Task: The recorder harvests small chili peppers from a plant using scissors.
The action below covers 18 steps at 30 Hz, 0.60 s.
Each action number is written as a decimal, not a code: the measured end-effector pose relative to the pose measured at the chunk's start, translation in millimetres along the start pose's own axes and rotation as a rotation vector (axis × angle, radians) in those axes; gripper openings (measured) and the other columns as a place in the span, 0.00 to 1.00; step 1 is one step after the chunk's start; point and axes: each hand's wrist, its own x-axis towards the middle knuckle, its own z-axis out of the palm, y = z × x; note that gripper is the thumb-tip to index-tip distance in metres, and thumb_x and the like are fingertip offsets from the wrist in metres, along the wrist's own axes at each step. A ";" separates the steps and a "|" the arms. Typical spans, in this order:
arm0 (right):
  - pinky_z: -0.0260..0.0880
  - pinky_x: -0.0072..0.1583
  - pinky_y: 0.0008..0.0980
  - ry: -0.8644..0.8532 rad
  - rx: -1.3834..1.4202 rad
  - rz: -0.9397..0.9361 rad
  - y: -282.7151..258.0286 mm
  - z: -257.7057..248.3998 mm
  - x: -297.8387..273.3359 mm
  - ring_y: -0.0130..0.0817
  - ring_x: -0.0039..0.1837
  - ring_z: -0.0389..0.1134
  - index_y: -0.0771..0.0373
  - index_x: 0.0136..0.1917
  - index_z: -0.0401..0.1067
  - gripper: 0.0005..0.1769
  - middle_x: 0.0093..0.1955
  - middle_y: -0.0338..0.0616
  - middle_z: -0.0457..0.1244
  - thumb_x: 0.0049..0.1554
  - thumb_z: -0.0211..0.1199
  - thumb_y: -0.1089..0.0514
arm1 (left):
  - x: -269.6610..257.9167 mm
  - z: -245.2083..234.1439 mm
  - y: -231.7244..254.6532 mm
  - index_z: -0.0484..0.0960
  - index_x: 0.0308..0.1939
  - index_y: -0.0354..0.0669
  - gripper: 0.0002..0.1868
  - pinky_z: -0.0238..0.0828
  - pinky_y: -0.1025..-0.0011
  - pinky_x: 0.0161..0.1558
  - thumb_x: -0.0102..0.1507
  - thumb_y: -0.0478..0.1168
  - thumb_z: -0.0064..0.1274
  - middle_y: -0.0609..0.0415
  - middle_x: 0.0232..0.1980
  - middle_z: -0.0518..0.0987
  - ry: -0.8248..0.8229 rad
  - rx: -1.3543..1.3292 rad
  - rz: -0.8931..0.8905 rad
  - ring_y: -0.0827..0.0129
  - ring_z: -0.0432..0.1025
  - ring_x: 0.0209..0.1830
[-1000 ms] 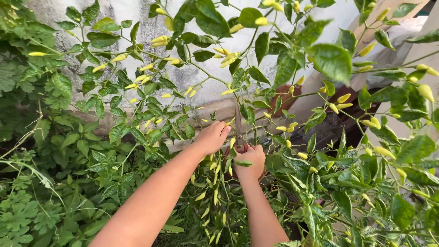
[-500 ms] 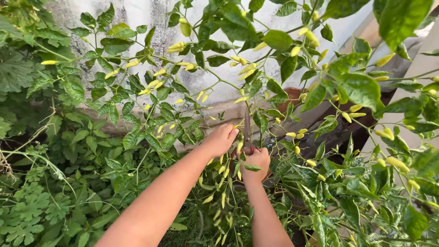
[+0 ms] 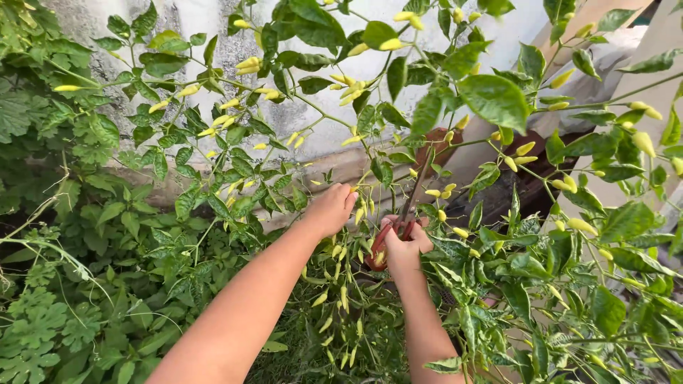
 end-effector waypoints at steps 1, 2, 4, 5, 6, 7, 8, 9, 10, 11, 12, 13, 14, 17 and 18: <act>0.67 0.46 0.29 0.001 -0.001 0.001 -11.7 -1.8 -4.6 0.26 0.43 0.66 0.67 0.48 0.76 0.11 0.44 0.41 0.67 0.54 0.71 0.60 | -3.7 -2.9 4.5 0.73 0.48 0.37 0.19 0.68 0.48 0.54 0.72 0.51 0.37 0.42 0.55 0.74 -0.001 -0.001 0.000 0.42 0.71 0.54; 0.66 0.48 0.28 -0.013 -0.046 -0.120 -23.4 -3.5 -9.2 0.25 0.46 0.64 0.67 0.52 0.78 0.11 0.46 0.39 0.65 0.56 0.71 0.61 | -7.3 -5.7 8.9 0.74 0.51 0.39 0.18 0.69 0.48 0.52 0.71 0.50 0.38 0.43 0.57 0.74 0.054 -0.004 0.020 0.42 0.72 0.53; 0.66 0.51 0.27 -0.027 -0.092 -0.242 -53.1 -7.7 -18.7 0.24 0.50 0.63 0.67 0.56 0.80 0.13 0.47 0.37 0.64 0.57 0.71 0.63 | -12.7 -13.5 19.4 0.75 0.53 0.41 0.18 0.69 0.48 0.50 0.71 0.49 0.39 0.45 0.59 0.73 0.111 -0.009 0.040 0.43 0.73 0.51; 0.65 0.52 0.26 -0.055 -0.097 -0.303 -71.0 -9.8 -24.7 0.24 0.51 0.62 0.67 0.58 0.80 0.15 0.50 0.36 0.62 0.58 0.70 0.63 | -14.9 -18.5 25.2 0.75 0.53 0.40 0.17 0.70 0.48 0.49 0.70 0.48 0.40 0.47 0.62 0.72 0.108 0.000 0.044 0.44 0.74 0.49; 0.65 0.53 0.25 -0.084 -0.103 -0.363 -88.8 -11.8 -30.6 0.23 0.53 0.62 0.66 0.61 0.79 0.17 0.52 0.35 0.61 0.59 0.68 0.64 | -17.1 -23.6 30.8 0.74 0.52 0.39 0.15 0.70 0.49 0.48 0.70 0.46 0.41 0.49 0.64 0.71 0.105 0.009 0.048 0.45 0.75 0.48; 0.65 0.53 0.25 -0.080 -0.104 -0.363 -95.9 -15.6 -33.3 0.23 0.53 0.62 0.66 0.61 0.79 0.17 0.52 0.35 0.61 0.59 0.68 0.64 | -16.4 -21.1 29.7 0.74 0.52 0.39 0.15 0.70 0.49 0.48 0.70 0.46 0.41 0.49 0.64 0.71 0.103 0.007 0.050 0.45 0.75 0.48; 0.65 0.52 0.24 -0.093 -0.004 -0.310 -103.0 -19.1 -36.0 0.22 0.52 0.62 0.65 0.63 0.77 0.18 0.54 0.35 0.60 0.59 0.66 0.63 | -15.6 -18.8 28.5 0.75 0.52 0.40 0.14 0.70 0.50 0.50 0.70 0.46 0.43 0.50 0.63 0.73 0.126 -0.005 0.098 0.46 0.75 0.50; 0.66 0.50 0.23 -0.105 0.096 -0.256 -110.2 -22.3 -38.7 0.21 0.50 0.63 0.64 0.65 0.75 0.20 0.56 0.34 0.60 0.59 0.63 0.62 | -14.6 -16.6 27.1 0.75 0.52 0.41 0.13 0.71 0.52 0.52 0.70 0.45 0.44 0.52 0.62 0.75 0.149 -0.017 0.145 0.48 0.75 0.52; 0.66 0.50 0.23 -0.101 0.095 -0.257 -114.0 -28.0 -38.4 0.21 0.50 0.63 0.64 0.65 0.75 0.20 0.56 0.34 0.60 0.59 0.63 0.62 | -11.7 -13.2 24.2 0.75 0.52 0.41 0.13 0.71 0.52 0.52 0.70 0.45 0.44 0.52 0.62 0.75 0.147 -0.018 0.149 0.48 0.75 0.52; 0.66 0.48 0.23 -0.043 0.089 -0.259 -117.9 -33.7 -39.1 0.21 0.49 0.62 0.64 0.66 0.74 0.20 0.58 0.34 0.59 0.60 0.62 0.62 | -9.6 -9.7 21.2 0.75 0.54 0.40 0.14 0.70 0.53 0.54 0.70 0.45 0.45 0.52 0.63 0.75 0.186 -0.019 0.221 0.48 0.74 0.54; 0.65 0.47 0.23 0.014 0.083 -0.261 -121.9 -39.4 -39.8 0.21 0.48 0.62 0.64 0.66 0.73 0.20 0.59 0.34 0.58 0.61 0.61 0.61 | -7.6 -6.2 18.2 0.75 0.55 0.40 0.15 0.69 0.54 0.56 0.70 0.44 0.46 0.51 0.63 0.75 0.225 -0.020 0.294 0.48 0.73 0.55; 0.65 0.47 0.23 0.016 0.080 -0.260 -118.1 -46.9 -34.5 0.21 0.48 0.62 0.64 0.66 0.73 0.20 0.59 0.34 0.58 0.61 0.61 0.61 | -8.1 -7.4 20.1 0.75 0.55 0.40 0.15 0.69 0.54 0.56 0.70 0.44 0.46 0.51 0.63 0.75 0.223 -0.023 0.295 0.48 0.73 0.55; 0.66 0.48 0.23 0.119 0.039 -0.285 -114.3 -54.5 -29.0 0.21 0.49 0.62 0.65 0.67 0.72 0.20 0.61 0.34 0.57 0.62 0.62 0.61 | -8.4 -8.4 21.9 0.76 0.55 0.40 0.15 0.68 0.54 0.56 0.69 0.44 0.47 0.51 0.63 0.75 0.207 -0.023 0.303 0.49 0.72 0.57; 0.66 0.49 0.22 0.281 0.023 -0.275 -98.0 -79.7 -9.8 0.20 0.50 0.63 0.67 0.69 0.71 0.21 0.60 0.33 0.59 0.63 0.62 0.62 | -8.9 -10.1 27.4 0.77 0.52 0.42 0.12 0.68 0.55 0.57 0.69 0.44 0.48 0.53 0.63 0.76 0.167 -0.024 0.322 0.49 0.71 0.57; 0.66 0.50 0.21 0.337 0.053 -0.239 -91.9 -88.4 -3.3 0.19 0.49 0.64 0.68 0.70 0.70 0.23 0.57 0.33 0.61 0.63 0.63 0.62 | -9.6 -10.8 29.0 0.78 0.49 0.44 0.10 0.68 0.55 0.57 0.68 0.44 0.48 0.54 0.63 0.77 0.146 -0.019 0.327 0.50 0.71 0.56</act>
